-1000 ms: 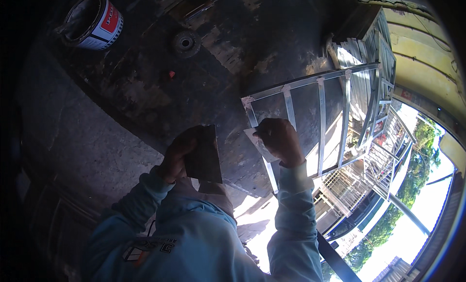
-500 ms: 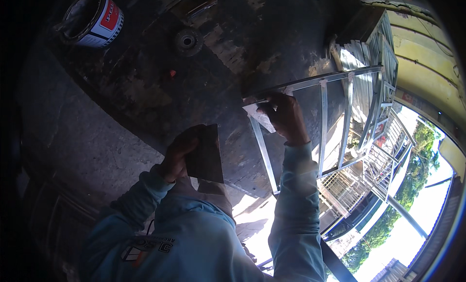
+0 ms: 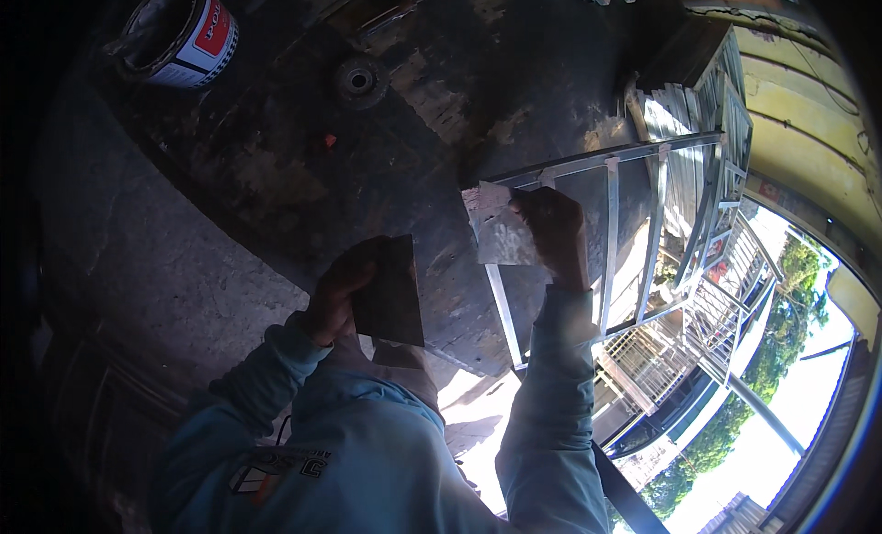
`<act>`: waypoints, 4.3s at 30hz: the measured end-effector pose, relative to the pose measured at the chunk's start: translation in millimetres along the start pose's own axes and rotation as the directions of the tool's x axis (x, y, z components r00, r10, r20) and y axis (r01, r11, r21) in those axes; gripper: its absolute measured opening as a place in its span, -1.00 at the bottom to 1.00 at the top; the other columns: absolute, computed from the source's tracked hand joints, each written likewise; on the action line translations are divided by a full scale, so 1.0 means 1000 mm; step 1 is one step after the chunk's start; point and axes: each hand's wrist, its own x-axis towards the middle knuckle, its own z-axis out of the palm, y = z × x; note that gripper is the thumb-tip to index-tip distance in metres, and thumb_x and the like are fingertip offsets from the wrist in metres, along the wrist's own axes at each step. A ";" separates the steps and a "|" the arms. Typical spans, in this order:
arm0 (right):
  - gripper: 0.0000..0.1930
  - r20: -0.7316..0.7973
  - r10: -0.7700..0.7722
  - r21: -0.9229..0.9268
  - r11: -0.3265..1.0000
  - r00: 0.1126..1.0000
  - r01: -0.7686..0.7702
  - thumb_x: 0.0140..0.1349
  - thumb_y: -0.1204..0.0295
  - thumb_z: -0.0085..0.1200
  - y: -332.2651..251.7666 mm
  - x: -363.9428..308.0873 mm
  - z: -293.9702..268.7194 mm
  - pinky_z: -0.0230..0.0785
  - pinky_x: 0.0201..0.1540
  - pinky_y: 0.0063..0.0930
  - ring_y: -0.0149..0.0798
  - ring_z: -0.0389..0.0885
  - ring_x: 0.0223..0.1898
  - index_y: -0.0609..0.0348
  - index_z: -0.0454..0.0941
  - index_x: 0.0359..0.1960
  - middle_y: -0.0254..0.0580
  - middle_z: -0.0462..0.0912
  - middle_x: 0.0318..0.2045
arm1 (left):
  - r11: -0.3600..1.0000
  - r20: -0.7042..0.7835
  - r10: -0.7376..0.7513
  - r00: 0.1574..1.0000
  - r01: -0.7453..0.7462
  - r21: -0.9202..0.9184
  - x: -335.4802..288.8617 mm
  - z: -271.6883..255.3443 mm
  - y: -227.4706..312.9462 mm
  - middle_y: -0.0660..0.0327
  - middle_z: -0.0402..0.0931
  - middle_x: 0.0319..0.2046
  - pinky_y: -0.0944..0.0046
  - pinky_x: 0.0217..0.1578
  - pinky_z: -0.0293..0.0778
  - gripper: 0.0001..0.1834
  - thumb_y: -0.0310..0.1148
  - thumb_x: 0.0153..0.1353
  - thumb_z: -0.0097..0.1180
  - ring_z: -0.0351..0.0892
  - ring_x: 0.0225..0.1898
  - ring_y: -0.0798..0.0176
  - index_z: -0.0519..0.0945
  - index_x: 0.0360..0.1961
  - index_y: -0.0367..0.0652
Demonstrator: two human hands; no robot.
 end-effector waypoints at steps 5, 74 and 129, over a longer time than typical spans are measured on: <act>-0.92 -0.133 0.067 0.205 0.978 0.989 -0.038 0.16 0.53 0.16 -0.010 -0.012 0.030 0.40 -0.35 -0.44 -0.31 0.60 -0.42 0.26 0.65 -0.33 -0.18 0.64 -0.42 | 1.000 -0.034 0.023 0.999 -0.022 0.017 -0.001 0.008 0.006 0.07 0.51 0.04 0.14 0.10 0.48 -0.45 -0.25 0.23 0.15 0.55 0.05 0.15 0.37 0.20 -0.25; -0.64 -0.318 0.572 0.878 -0.123 0.756 0.463 0.09 0.47 0.33 0.078 -0.539 0.045 0.36 -0.24 -0.59 -0.46 0.49 -0.28 0.09 0.42 -0.13 -0.39 0.48 -0.29 | 0.672 -0.030 -0.615 0.788 0.543 0.504 -0.126 0.117 -0.329 0.05 0.55 -0.02 0.24 0.02 0.56 -0.59 -0.29 0.35 -0.05 0.62 -0.07 0.19 0.42 0.14 -0.32; -0.69 -0.525 0.234 0.267 0.958 0.818 -0.103 -0.21 0.50 0.33 -0.031 -0.357 0.038 0.38 -0.20 -0.34 -0.16 0.52 -0.27 -0.01 0.70 -0.31 -0.29 0.69 -0.15 | 0.547 -0.123 -0.793 0.597 0.786 0.288 0.021 0.102 -0.170 0.08 0.46 0.09 0.19 0.08 0.51 -0.51 -0.43 0.33 0.04 0.52 0.06 0.23 0.30 0.26 -0.27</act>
